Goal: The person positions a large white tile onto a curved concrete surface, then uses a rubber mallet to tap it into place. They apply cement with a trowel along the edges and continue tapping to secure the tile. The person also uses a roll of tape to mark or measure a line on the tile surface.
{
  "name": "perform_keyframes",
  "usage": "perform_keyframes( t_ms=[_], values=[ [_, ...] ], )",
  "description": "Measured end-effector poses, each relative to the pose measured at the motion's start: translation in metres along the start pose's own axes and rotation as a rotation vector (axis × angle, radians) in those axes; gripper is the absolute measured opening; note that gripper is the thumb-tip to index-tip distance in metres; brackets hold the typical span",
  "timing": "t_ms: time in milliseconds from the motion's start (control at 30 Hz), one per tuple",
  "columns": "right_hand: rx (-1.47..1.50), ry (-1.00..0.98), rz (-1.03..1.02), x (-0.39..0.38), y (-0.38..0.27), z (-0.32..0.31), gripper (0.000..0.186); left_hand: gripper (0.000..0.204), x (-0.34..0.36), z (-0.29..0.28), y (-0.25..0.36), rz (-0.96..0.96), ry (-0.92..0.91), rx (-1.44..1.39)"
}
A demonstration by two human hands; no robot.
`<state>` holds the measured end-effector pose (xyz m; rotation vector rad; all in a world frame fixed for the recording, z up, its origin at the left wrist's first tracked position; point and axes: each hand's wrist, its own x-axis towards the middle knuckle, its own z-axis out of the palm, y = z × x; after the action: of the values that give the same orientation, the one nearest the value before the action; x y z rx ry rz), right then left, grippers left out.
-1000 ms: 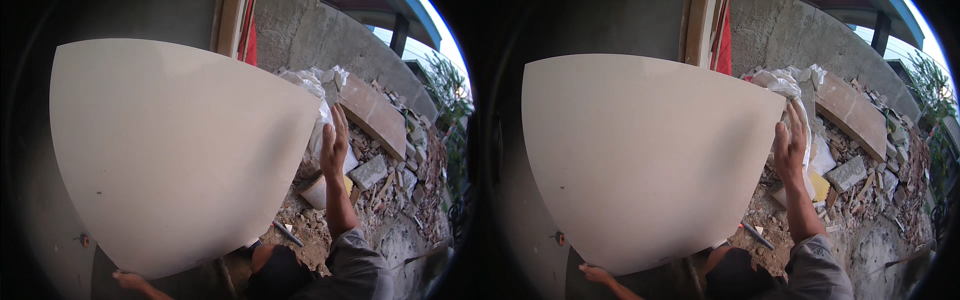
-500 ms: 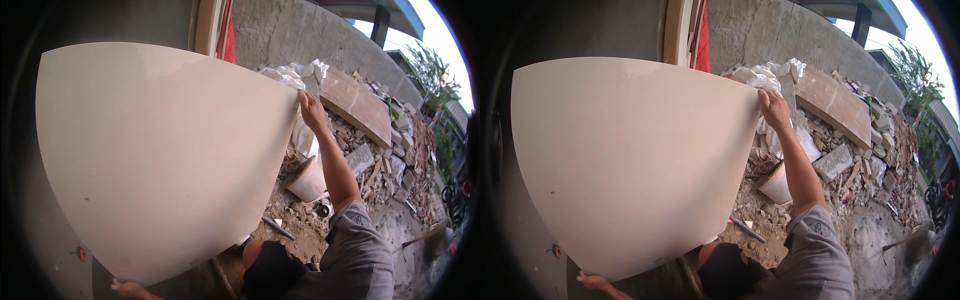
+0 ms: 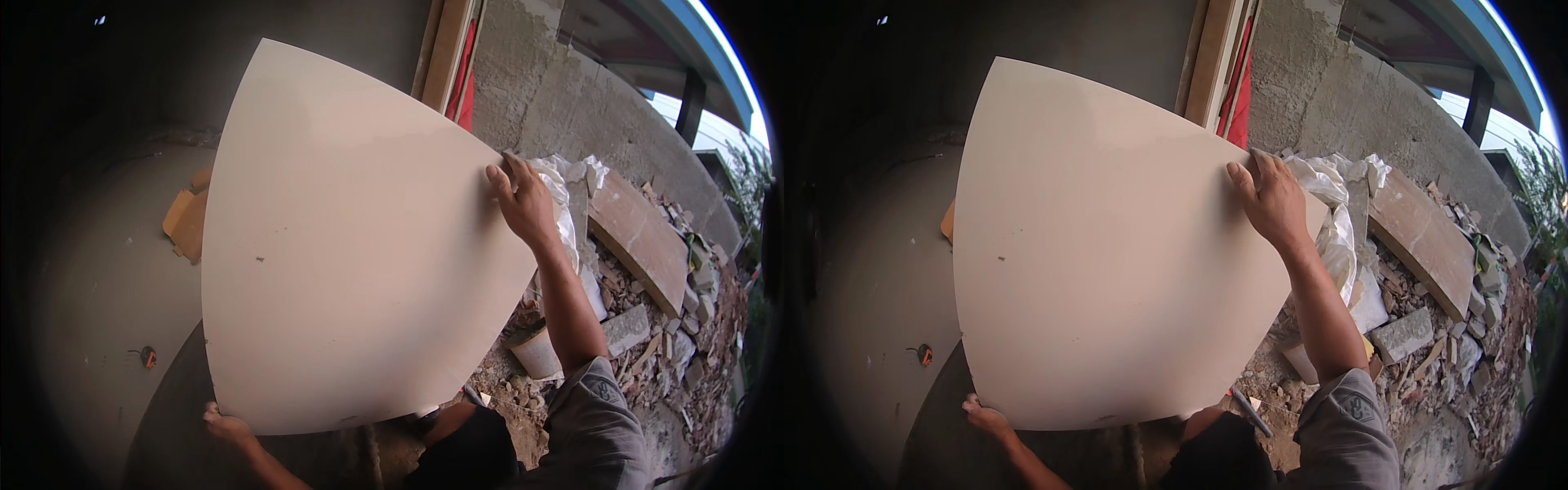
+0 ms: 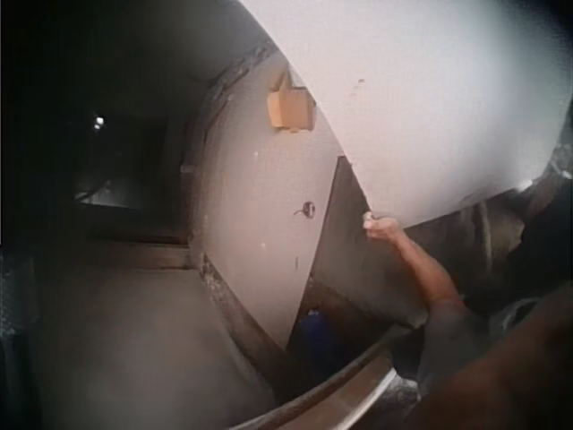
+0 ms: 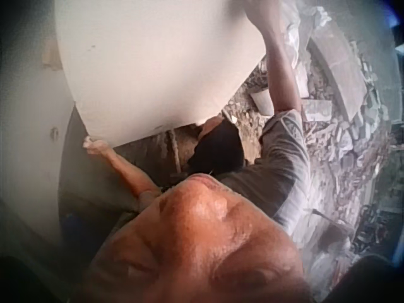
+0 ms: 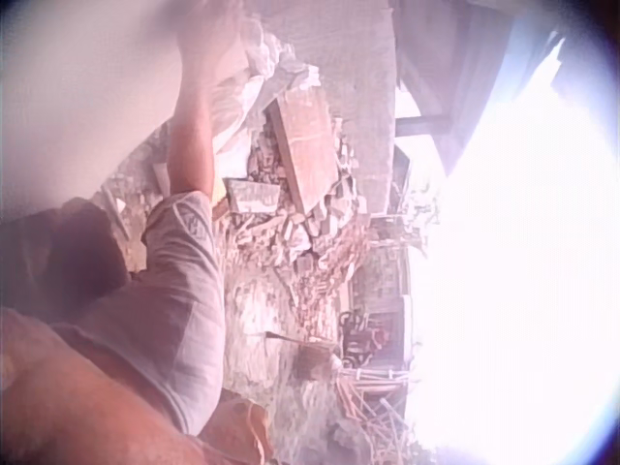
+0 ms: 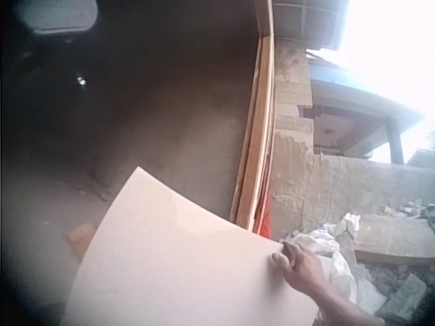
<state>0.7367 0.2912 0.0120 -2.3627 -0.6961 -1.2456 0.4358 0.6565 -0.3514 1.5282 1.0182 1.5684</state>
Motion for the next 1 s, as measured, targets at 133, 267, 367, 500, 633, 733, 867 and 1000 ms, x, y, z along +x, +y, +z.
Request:
perform_keyframes(
  t_ms=[133,267,367,500,633,733,867,1000],
  values=[
    [0.163,-0.074,-0.127,0.043,-0.085,0.007,0.063,0.071,-0.005,-0.002,0.010,-0.019,-0.029,-0.081],
    [0.274,-0.177,-0.312,0.093,-0.188,0.012,0.063,0.067,-0.007,-0.002,0.009,-0.021,-0.020,-0.084],
    [0.595,0.052,-0.613,0.121,-0.258,0.019,0.067,0.066,-0.005,-0.002,0.005,-0.015,-0.024,-0.083],
    [0.469,0.069,-0.292,0.133,-0.253,0.022,0.069,0.066,-0.008,-0.002,0.002,0.014,0.041,0.017],
    [0.197,-0.167,-0.029,0.096,-0.161,0.012,0.068,0.065,-0.009,-0.003,0.003,0.017,0.008,-0.034],
    [0.103,-0.259,-0.084,0.084,-0.152,0.022,0.066,0.065,-0.008,-0.003,0.007,0.031,-0.016,-0.067],
    [0.181,-0.167,-0.331,0.104,-0.229,0.033,0.057,0.067,-0.010,-0.003,0.013,-0.001,-0.026,-0.059],
    [0.801,-0.212,-0.607,0.129,-0.273,0.023,0.060,0.068,-0.011,-0.004,0.016,-0.030,-0.026,-0.031]
  ],
)
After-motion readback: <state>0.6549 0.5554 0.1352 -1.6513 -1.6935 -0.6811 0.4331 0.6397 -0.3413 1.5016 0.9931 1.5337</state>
